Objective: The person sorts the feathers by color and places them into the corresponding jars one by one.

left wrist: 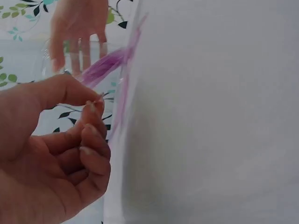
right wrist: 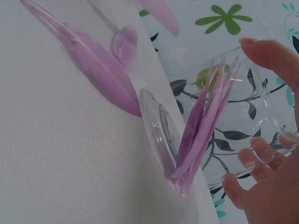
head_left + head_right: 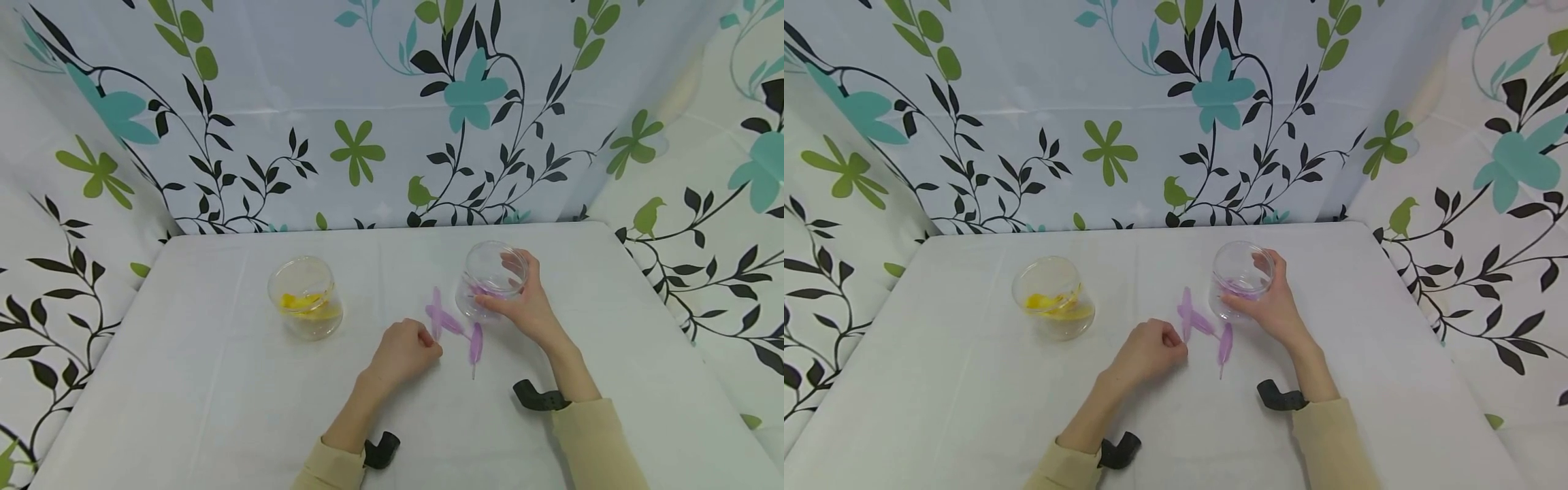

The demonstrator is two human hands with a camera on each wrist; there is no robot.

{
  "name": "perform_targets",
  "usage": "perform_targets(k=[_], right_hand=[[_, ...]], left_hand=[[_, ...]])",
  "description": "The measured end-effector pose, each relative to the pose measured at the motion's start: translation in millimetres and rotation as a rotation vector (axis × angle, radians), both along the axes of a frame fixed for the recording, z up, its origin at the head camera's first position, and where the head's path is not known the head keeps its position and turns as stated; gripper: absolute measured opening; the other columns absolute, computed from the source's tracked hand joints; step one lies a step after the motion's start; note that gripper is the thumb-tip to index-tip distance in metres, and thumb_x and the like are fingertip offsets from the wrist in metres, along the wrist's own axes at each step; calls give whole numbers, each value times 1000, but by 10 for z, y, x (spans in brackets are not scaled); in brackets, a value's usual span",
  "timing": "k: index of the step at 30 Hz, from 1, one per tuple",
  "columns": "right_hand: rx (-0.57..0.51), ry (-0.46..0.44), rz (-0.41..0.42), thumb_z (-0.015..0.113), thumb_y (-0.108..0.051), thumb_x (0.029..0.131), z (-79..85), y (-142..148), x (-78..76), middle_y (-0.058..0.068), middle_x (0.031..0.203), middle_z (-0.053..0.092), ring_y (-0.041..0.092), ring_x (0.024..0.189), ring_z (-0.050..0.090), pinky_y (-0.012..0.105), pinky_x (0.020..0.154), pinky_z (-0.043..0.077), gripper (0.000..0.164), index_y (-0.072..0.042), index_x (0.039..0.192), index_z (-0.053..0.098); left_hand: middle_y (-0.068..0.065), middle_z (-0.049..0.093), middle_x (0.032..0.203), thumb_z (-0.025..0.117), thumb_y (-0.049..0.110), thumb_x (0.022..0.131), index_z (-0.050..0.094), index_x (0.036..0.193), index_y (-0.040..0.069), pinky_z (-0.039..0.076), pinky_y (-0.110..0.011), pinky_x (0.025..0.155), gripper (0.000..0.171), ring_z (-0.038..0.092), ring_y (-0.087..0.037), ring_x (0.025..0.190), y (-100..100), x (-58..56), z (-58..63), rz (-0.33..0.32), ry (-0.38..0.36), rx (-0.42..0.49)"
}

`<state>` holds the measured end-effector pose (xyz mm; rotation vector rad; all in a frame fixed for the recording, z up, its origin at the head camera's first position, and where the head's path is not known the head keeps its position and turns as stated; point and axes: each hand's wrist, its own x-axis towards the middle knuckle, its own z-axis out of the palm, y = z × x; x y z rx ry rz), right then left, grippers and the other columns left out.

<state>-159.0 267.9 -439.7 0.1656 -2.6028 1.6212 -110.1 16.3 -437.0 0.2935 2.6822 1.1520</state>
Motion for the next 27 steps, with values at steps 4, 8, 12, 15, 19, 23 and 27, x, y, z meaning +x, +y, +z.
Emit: perform_targets(k=[4, 8, 12, 15, 19, 23, 27], right_hand=[[5, 0, -3, 85, -30, 80, -1, 5, 1, 12, 158, 32, 31, 148, 28, 63, 117, 27, 103, -21, 152, 12], [10, 4, -4, 85, -31, 80, -7, 9, -2, 10, 158, 32, 31, 148, 28, 63, 117, 27, 102, -21, 152, 12], [5, 12, 4, 85, -31, 80, -13, 8, -4, 11, 158, 33, 31, 148, 29, 63, 117, 27, 102, -20, 151, 13], [-2, 22, 12, 85, -30, 80, -17, 9, -4, 13, 157, 33, 31, 148, 29, 63, 117, 27, 101, -19, 151, 13], [-2, 26, 15, 85, -29, 81, -18, 7, -1, 13, 157, 33, 31, 148, 29, 62, 118, 27, 101, -19, 151, 13], [0, 13, 9, 84, -30, 81, -20, 15, 0, 9, 158, 32, 30, 148, 28, 64, 117, 27, 101, -20, 151, 12], [-5, -5, 3, 84, -32, 82, -28, 22, 0, 9, 158, 31, 31, 148, 28, 66, 115, 28, 102, -22, 152, 11]], left_hand=[[3, 67, 72, 67, 19, 84, 70, 77, 15, 49, -27, 60, 9, 60, -13, 66, -50, -48, 50, -29, -96, 140], [-5, 75, 78, 66, 16, 90, 71, 84, 13, 48, -24, 56, 8, 68, -25, 71, -77, -93, 79, -70, -169, 328], [-12, 76, 83, 68, 15, 92, 72, 90, 8, 55, -29, 64, 8, 70, -35, 80, -84, -122, 134, -86, -200, 458], [-10, 76, 84, 70, 17, 92, 73, 97, 4, 59, -41, 75, 14, 69, -33, 81, -76, -131, 200, -66, -187, 527], [-8, 76, 87, 72, 19, 92, 74, 104, 1, 59, -38, 79, 21, 69, -21, 79, -49, -150, 288, -11, -130, 627], [-7, 76, 89, 72, 20, 93, 76, 105, 5, 58, -26, 75, 19, 70, -25, 83, -1, -200, 371, 8, -82, 694], [-8, 76, 89, 71, 22, 94, 77, 105, 6, 59, -25, 76, 20, 69, -38, 90, 53, -258, 452, -20, -50, 683]])
